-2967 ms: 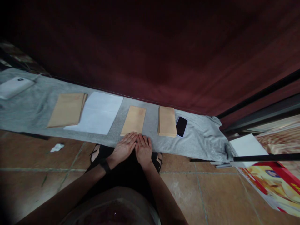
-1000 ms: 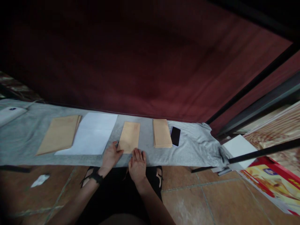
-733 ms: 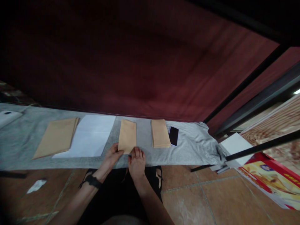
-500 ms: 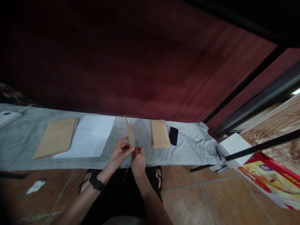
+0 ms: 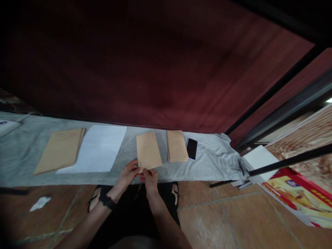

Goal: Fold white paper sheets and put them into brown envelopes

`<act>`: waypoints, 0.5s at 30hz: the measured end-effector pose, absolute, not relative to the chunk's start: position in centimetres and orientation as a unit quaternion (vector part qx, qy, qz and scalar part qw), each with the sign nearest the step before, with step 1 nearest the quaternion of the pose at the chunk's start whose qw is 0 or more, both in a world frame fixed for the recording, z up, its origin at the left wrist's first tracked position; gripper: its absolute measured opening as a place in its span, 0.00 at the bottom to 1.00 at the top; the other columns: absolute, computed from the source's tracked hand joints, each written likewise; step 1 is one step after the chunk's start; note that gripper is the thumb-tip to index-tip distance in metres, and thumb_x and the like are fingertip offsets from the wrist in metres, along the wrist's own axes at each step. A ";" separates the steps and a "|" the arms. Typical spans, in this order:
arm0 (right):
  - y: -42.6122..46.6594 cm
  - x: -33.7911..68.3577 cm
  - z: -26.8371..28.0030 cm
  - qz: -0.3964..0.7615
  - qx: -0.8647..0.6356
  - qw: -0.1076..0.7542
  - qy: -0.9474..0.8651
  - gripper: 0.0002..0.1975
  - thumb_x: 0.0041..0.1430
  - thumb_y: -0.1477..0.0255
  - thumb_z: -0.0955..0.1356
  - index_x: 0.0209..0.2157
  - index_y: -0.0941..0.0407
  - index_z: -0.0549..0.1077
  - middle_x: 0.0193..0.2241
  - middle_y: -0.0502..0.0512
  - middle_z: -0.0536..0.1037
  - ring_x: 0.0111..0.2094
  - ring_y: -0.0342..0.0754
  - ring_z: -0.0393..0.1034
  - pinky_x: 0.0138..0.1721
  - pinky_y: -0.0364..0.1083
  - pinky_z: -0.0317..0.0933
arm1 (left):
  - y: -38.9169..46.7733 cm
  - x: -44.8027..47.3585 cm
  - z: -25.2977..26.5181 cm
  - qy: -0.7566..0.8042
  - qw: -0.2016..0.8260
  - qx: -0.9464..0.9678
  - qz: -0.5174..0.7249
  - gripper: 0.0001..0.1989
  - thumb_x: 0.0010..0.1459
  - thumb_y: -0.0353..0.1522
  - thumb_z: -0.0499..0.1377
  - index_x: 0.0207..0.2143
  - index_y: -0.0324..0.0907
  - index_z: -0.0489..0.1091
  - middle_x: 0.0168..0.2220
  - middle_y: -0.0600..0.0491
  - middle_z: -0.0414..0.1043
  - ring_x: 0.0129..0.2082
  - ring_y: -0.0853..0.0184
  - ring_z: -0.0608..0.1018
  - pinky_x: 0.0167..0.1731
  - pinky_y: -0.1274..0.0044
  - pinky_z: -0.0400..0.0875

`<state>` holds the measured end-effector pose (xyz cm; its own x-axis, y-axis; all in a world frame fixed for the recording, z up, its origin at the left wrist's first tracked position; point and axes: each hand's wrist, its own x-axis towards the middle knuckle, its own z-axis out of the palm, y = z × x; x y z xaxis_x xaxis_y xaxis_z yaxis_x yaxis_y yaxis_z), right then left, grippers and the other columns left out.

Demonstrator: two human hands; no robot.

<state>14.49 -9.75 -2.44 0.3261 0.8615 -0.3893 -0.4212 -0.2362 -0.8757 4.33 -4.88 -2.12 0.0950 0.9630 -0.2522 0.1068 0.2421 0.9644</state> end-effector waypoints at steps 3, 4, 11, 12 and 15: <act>-10.2 15.0 -2.7 0.591 -0.562 0.528 -0.236 0.18 0.55 0.56 0.70 0.30 0.58 0.76 0.25 0.54 0.81 0.20 0.43 0.72 0.23 0.42 0.69 | -3.8 3.6 -1.7 0.557 0.564 0.493 0.359 0.20 0.45 0.31 0.58 0.43 0.39 0.71 0.20 0.60 0.72 0.15 0.71 0.71 0.17 0.79 0.65; -10.5 15.3 -2.7 0.592 -0.569 0.506 -0.263 0.18 0.58 0.56 0.68 0.31 0.58 0.77 0.26 0.54 0.81 0.20 0.43 0.72 0.23 0.42 0.69 | -3.6 3.2 -1.7 0.559 0.563 0.494 0.354 0.19 0.44 0.30 0.58 0.42 0.39 0.72 0.20 0.60 0.71 0.14 0.71 0.70 0.16 0.80 0.64; -12.3 18.4 -1.8 0.188 -0.622 0.380 -0.659 0.17 0.71 0.70 0.60 0.52 0.55 0.76 0.51 0.58 0.79 0.54 0.50 0.73 0.59 0.50 0.65 | -3.3 1.4 -1.7 0.588 0.535 0.517 0.319 0.17 0.46 0.29 0.57 0.42 0.40 0.73 0.19 0.61 0.69 0.14 0.72 0.69 0.16 0.80 0.61; -12.4 18.9 -1.7 0.140 -0.609 0.339 -0.703 0.18 0.71 0.71 0.60 0.57 0.55 0.73 0.56 0.58 0.77 0.59 0.50 0.69 0.63 0.52 0.60 | -3.4 1.4 -1.7 0.592 0.527 0.527 0.306 0.17 0.48 0.29 0.57 0.43 0.40 0.73 0.19 0.61 0.69 0.14 0.71 0.69 0.16 0.80 0.61; -12.8 19.9 -2.0 0.066 -0.580 0.252 -0.772 0.22 0.71 0.71 0.62 0.64 0.56 0.64 0.63 0.58 0.69 0.65 0.50 0.61 0.69 0.55 0.52 | -3.7 1.3 -1.4 0.611 0.499 0.556 0.261 0.17 0.54 0.28 0.55 0.48 0.39 0.71 0.22 0.59 0.71 0.17 0.70 0.71 0.19 0.80 0.63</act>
<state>19.87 -12.83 -1.96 -0.2002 0.9284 0.3129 0.8621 0.3187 -0.3940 1.32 -3.74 -1.38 0.1164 0.9406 -0.3191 0.4197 0.2445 0.8741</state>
